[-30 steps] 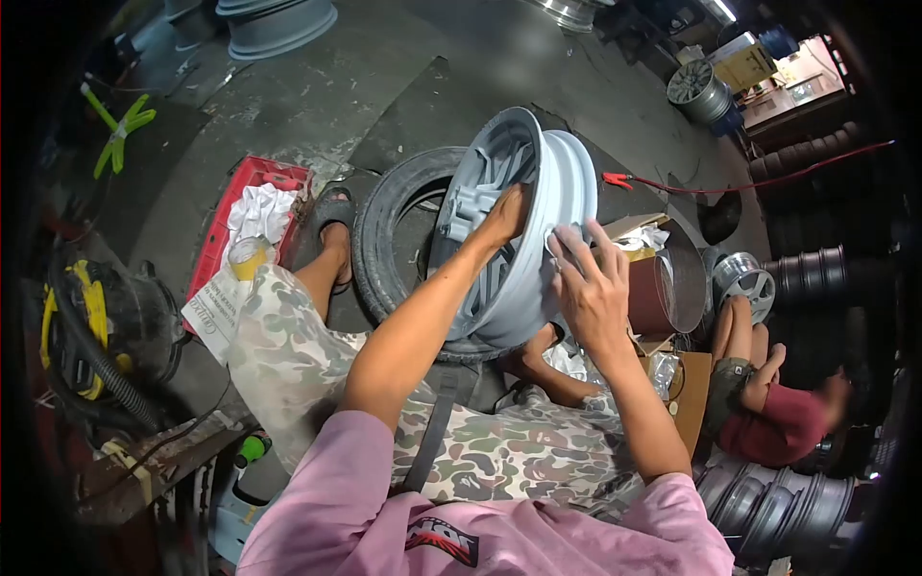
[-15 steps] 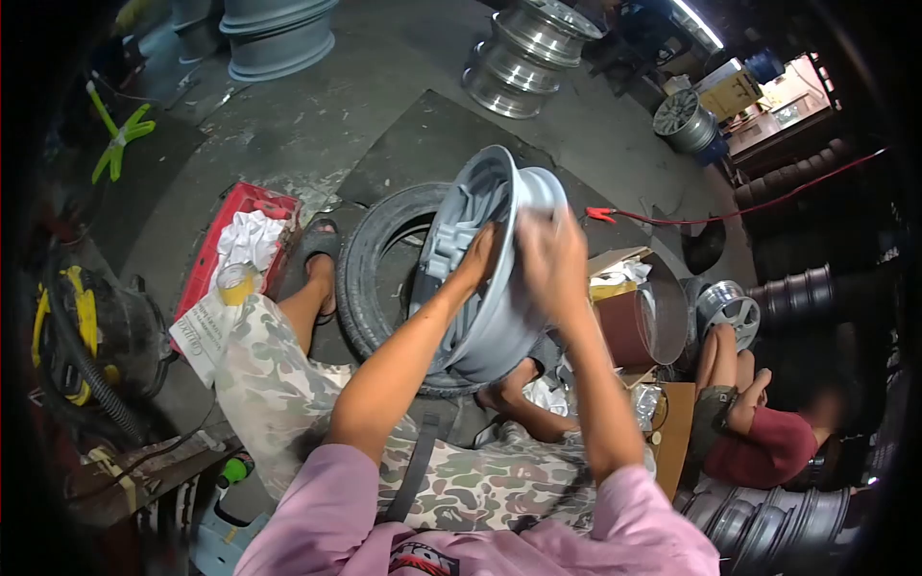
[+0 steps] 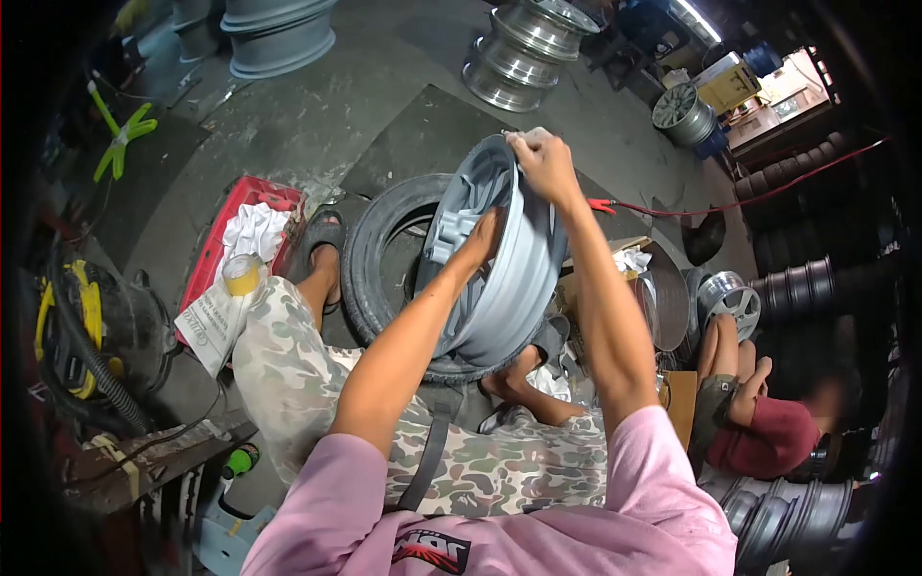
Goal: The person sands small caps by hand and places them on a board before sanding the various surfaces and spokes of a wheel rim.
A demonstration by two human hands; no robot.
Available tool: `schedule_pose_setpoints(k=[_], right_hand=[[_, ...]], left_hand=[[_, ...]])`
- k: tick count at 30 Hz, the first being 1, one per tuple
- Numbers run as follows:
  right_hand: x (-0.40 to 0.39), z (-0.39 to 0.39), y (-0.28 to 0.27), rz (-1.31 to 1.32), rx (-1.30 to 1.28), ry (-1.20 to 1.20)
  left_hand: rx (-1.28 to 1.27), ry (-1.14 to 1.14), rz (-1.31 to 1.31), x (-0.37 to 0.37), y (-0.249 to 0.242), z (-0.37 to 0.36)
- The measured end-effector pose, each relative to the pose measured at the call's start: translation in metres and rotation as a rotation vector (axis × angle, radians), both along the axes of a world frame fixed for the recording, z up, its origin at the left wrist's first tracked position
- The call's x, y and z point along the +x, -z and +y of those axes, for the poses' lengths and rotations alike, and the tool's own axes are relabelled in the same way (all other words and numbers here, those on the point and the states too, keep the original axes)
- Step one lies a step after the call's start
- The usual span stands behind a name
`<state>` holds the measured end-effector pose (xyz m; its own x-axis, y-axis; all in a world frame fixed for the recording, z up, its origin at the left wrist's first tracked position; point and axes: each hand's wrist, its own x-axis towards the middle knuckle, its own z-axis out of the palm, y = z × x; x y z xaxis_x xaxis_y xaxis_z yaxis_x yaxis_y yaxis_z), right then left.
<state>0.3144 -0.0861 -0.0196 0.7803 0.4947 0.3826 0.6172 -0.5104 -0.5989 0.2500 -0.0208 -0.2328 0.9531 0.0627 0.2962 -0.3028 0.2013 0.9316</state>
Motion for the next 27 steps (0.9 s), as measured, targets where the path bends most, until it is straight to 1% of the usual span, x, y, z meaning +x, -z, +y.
schedule_pose_setpoints(k=[1, 2, 4, 5, 6, 8, 9, 10, 11, 13, 14, 15, 16, 17, 18, 19, 20, 21, 22, 23, 25, 26, 27], right_hand=[[-0.031, -0.006, -0.006, -0.157, 0.007, -0.015], [-0.067, -0.014, -0.009, -0.313, 0.011, -0.029], [-0.152, -0.026, 0.001, -0.341, -0.035, 0.105], [-0.192, -0.032, 0.014, -0.403, -0.017, 0.089], [-0.228, -0.04, 0.025, -0.428, -0.033, 0.075], [-0.295, -0.051, 0.05, -0.302, -0.115, 0.101], [-0.314, -0.066, 0.069, -0.134, -0.125, -0.018], [-0.327, -0.076, 0.083, 0.038, -0.136, -0.136], [-0.332, -0.081, 0.081, 0.036, -0.133, -0.132], [-0.33, -0.099, 0.062, 0.016, 0.051, 0.031], [-0.317, -0.105, 0.039, -0.15, 0.034, 0.151], [-0.309, -0.115, 0.024, -0.146, 0.081, 0.316], [-0.304, -0.121, 0.025, -0.146, 0.08, 0.325], [-0.297, -0.126, 0.03, 0.097, 0.178, 0.394], [-0.291, -0.129, 0.04, 0.345, 0.274, 0.456], [-0.294, -0.132, 0.067, 0.437, 0.194, 0.416], [-0.301, -0.13, 0.096, 0.519, 0.214, 0.355], [-0.303, -0.118, 0.105, 0.456, 0.233, 0.375], [-0.304, -0.111, 0.111, 0.392, 0.252, 0.399], [-0.301, -0.111, 0.119, 0.404, 0.251, 0.395], [-0.296, -0.11, 0.131, 0.481, 0.19, 0.387], [-0.293, -0.108, 0.125, 0.486, 0.192, 0.385], [-0.292, -0.108, 0.114, 0.516, 0.099, 0.414]], left_hand=[[-0.091, 0.004, -0.013, -0.008, -0.014, -0.001], [-0.145, -0.059, -0.016, -0.008, -0.003, -0.008], [0.037, 0.021, 0.026, 0.002, -0.005, -0.005], [-0.072, 0.187, 0.256, 0.019, 0.04, -0.007], [-0.072, 0.196, 0.254, 0.014, 0.03, -0.007], [-0.124, 0.008, 0.079, -0.005, -0.008, -0.002], [-0.102, -0.017, 0.036, -0.011, -0.018, -0.001], [-0.1, -0.012, 0.034, -0.01, -0.015, -0.002], [-0.061, -0.047, 0.013, -0.004, -0.005, -0.003], [0.017, -0.135, -0.03, 0.013, 0.02, 0.003], [0.05, -0.18, -0.041, 0.017, 0.038, 0.001], [0.086, -0.209, -0.051, 0.019, 0.053, -0.006], [0.122, -0.239, -0.071, 0.022, 0.054, -0.01], [0.053, -0.181, -0.085, 0.024, 0.056, -0.014], [0.056, -0.178, -0.087, 0.024, 0.059, -0.016], [-0.019, -0.043, 0.094, 0.021, 0.056, -0.015], [-0.096, 0.084, 0.279, 0.019, 0.056, -0.01], [-0.042, 0.12, 0.205, 0.025, 0.075, -0.008], [-0.086, -0.176, 0.053, 0.027, 0.08, -0.026], [-0.06, -0.189, 0.052, 0.023, 0.071, -0.028], [-0.035, -0.115, 0.072, 0.014, 0.054, -0.027], [-0.024, -0.099, 0.073, 0.009, 0.045, -0.026], [-0.013, -0.091, 0.066, 0.003, 0.036, -0.024]])
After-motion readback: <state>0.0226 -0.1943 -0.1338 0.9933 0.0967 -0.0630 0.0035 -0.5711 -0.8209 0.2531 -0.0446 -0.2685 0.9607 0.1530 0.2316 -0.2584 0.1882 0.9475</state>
